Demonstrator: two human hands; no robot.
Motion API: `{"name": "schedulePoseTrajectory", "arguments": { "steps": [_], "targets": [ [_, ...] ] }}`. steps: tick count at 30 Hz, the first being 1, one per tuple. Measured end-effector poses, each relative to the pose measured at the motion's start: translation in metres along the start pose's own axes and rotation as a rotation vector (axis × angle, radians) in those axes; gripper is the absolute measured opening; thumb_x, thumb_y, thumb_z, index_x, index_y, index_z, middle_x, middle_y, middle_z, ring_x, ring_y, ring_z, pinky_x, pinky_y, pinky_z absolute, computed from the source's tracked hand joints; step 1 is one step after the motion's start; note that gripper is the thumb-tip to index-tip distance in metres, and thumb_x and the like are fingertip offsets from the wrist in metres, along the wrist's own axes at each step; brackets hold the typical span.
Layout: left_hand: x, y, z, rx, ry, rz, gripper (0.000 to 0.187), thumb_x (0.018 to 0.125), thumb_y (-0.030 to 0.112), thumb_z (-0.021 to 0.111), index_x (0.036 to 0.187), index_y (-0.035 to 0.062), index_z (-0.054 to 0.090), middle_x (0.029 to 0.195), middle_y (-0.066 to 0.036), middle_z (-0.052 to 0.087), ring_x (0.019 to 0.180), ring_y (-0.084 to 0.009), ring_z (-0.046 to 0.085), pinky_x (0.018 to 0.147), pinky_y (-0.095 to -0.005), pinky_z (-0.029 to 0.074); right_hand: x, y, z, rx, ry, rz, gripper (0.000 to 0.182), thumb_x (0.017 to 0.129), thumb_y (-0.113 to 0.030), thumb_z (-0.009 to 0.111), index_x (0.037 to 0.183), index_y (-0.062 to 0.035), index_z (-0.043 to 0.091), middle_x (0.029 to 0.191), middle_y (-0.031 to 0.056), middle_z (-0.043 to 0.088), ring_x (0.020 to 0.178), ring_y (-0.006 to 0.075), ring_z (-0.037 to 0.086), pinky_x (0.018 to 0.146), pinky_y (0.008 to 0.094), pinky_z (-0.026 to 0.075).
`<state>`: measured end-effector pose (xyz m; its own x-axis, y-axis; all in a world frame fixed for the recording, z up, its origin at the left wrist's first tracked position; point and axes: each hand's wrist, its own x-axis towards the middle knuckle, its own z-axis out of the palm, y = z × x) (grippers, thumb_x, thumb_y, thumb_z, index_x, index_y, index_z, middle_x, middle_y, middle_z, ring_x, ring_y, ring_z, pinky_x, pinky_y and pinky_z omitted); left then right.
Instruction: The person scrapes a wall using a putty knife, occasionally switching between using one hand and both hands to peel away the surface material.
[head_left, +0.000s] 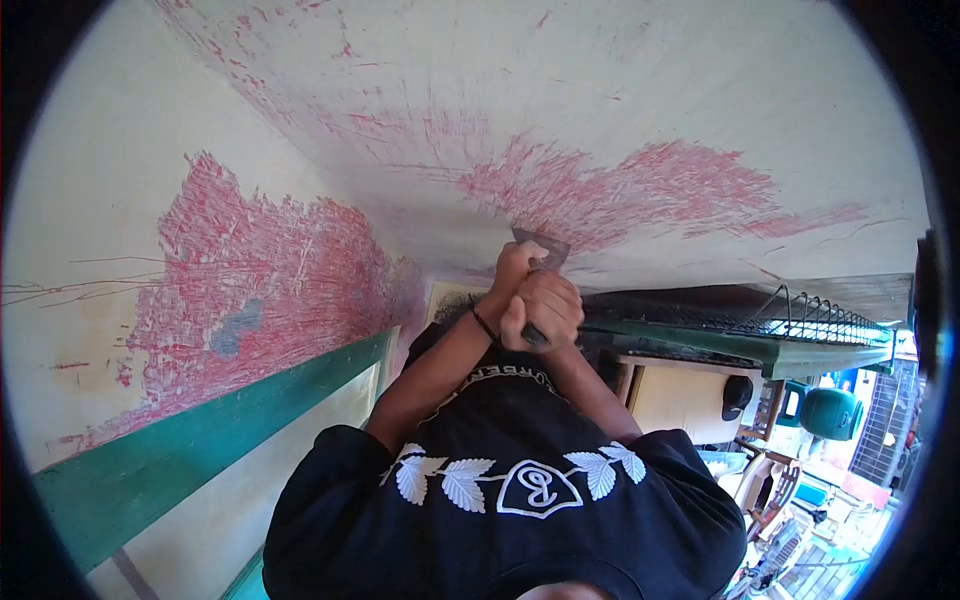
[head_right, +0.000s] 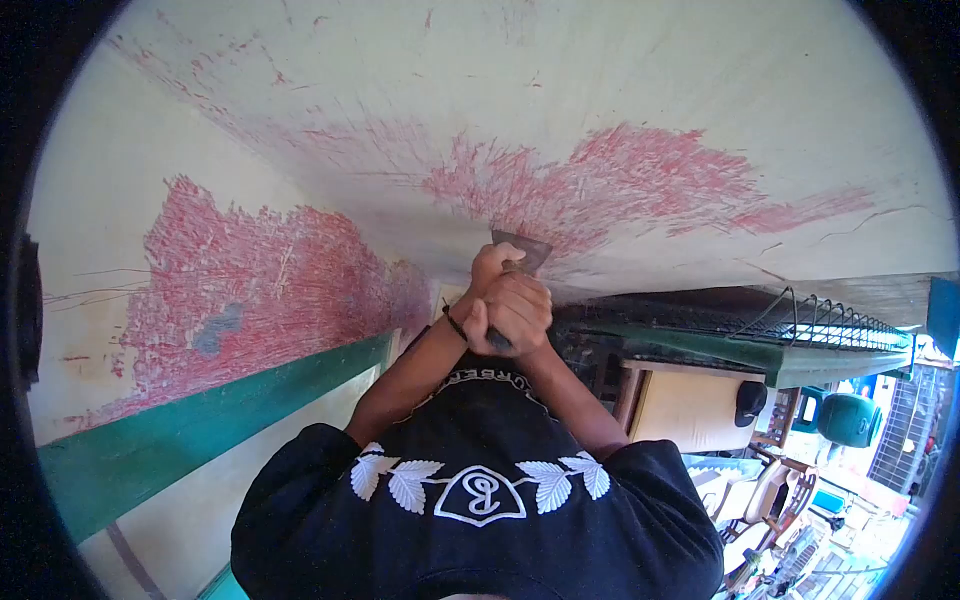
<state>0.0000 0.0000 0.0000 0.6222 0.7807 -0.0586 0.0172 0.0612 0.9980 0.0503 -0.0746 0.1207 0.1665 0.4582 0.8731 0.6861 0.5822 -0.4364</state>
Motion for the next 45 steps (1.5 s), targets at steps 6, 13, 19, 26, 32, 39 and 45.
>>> {"name": "schedulePoseTrajectory", "arguments": {
  "steps": [6, 13, 19, 26, 32, 39, 45],
  "targets": [
    [0.002, 0.011, 0.006, -0.164, 0.058, -0.023, 0.031, 0.085, 0.020, 0.058, 0.068, -0.0054, 0.051, 0.061, -0.017, 0.057, 0.056, -0.0253, 0.054, 0.058, -0.0373, 0.044, 0.015, -0.002, 0.001, 0.039, 0.055, -0.012, 0.018, 0.066, 0.005, 0.062, 0.057, -0.0047, 0.049, 0.060, 0.0091, 0.059, 0.054, 0.0235, 0.062, 0.054, 0.0309, 0.049],
    [0.007, 0.003, 0.008, -0.229, 0.104, -0.090, 0.029, 0.084, 0.020, 0.059, 0.070, -0.0051, 0.057, 0.063, -0.015, 0.059, 0.059, -0.0260, 0.056, 0.060, -0.0368, 0.046, 0.006, 0.003, 0.002, 0.017, 0.025, -0.004, 0.019, 0.064, 0.006, 0.062, 0.056, -0.0052, 0.048, 0.060, 0.0082, 0.057, 0.052, 0.0224, 0.059, 0.052, 0.0314, 0.048],
    [-0.006, 0.019, 0.008, -0.138, 0.167, -0.046, 0.025, 0.085, 0.021, 0.060, 0.070, 0.0008, 0.060, 0.062, -0.007, 0.060, 0.058, -0.0192, 0.057, 0.061, -0.0337, 0.049, 0.007, -0.005, -0.001, 0.030, 0.033, -0.049, 0.020, 0.064, 0.005, 0.062, 0.055, -0.0054, 0.048, 0.057, 0.0067, 0.055, 0.049, 0.0224, 0.057, 0.051, 0.0311, 0.048],
    [0.009, -0.036, -0.005, -0.427, -0.116, -0.200, 0.021, 0.083, 0.020, 0.061, 0.075, 0.0013, 0.063, 0.074, -0.017, 0.066, 0.066, -0.0288, 0.059, 0.067, -0.0372, 0.049, -0.012, 0.011, 0.005, -0.106, -0.004, 0.042, 0.018, 0.069, 0.005, 0.061, 0.058, -0.0050, 0.050, 0.062, 0.0094, 0.061, 0.056, 0.0264, 0.064, 0.059, 0.0336, 0.052],
    [0.012, -0.029, 0.005, -0.051, 0.173, -0.085, 0.028, 0.085, 0.018, 0.057, 0.066, -0.0025, 0.054, 0.059, -0.014, 0.054, 0.058, -0.0200, 0.054, 0.060, -0.0392, 0.045, -0.006, 0.010, 0.001, -0.025, 0.021, 0.033, 0.018, 0.065, 0.007, 0.063, 0.057, -0.0037, 0.051, 0.062, 0.0111, 0.060, 0.055, 0.0255, 0.062, 0.056, 0.0328, 0.051],
    [0.005, -0.006, -0.003, -0.041, 0.049, -0.242, 0.034, 0.083, 0.020, 0.058, 0.063, -0.0041, 0.047, 0.054, -0.007, 0.051, 0.057, -0.0154, 0.048, 0.058, -0.0362, 0.042, -0.011, 0.015, 0.009, -0.054, -0.050, 0.028, 0.012, 0.068, 0.006, 0.060, 0.060, -0.0019, 0.055, 0.064, 0.0114, 0.062, 0.055, 0.0248, 0.064, 0.056, 0.0327, 0.052],
    [0.014, -0.025, 0.009, -0.476, 0.140, -0.416, 0.031, 0.083, 0.019, 0.059, 0.061, -0.0002, 0.051, 0.058, -0.003, 0.052, 0.059, -0.0148, 0.050, 0.059, -0.0346, 0.044, -0.013, 0.012, 0.007, -0.072, -0.030, 0.012, 0.015, 0.070, 0.007, 0.061, 0.061, -0.0022, 0.054, 0.064, 0.0107, 0.061, 0.054, 0.0254, 0.063, 0.056, 0.0324, 0.052]
  ]
}}
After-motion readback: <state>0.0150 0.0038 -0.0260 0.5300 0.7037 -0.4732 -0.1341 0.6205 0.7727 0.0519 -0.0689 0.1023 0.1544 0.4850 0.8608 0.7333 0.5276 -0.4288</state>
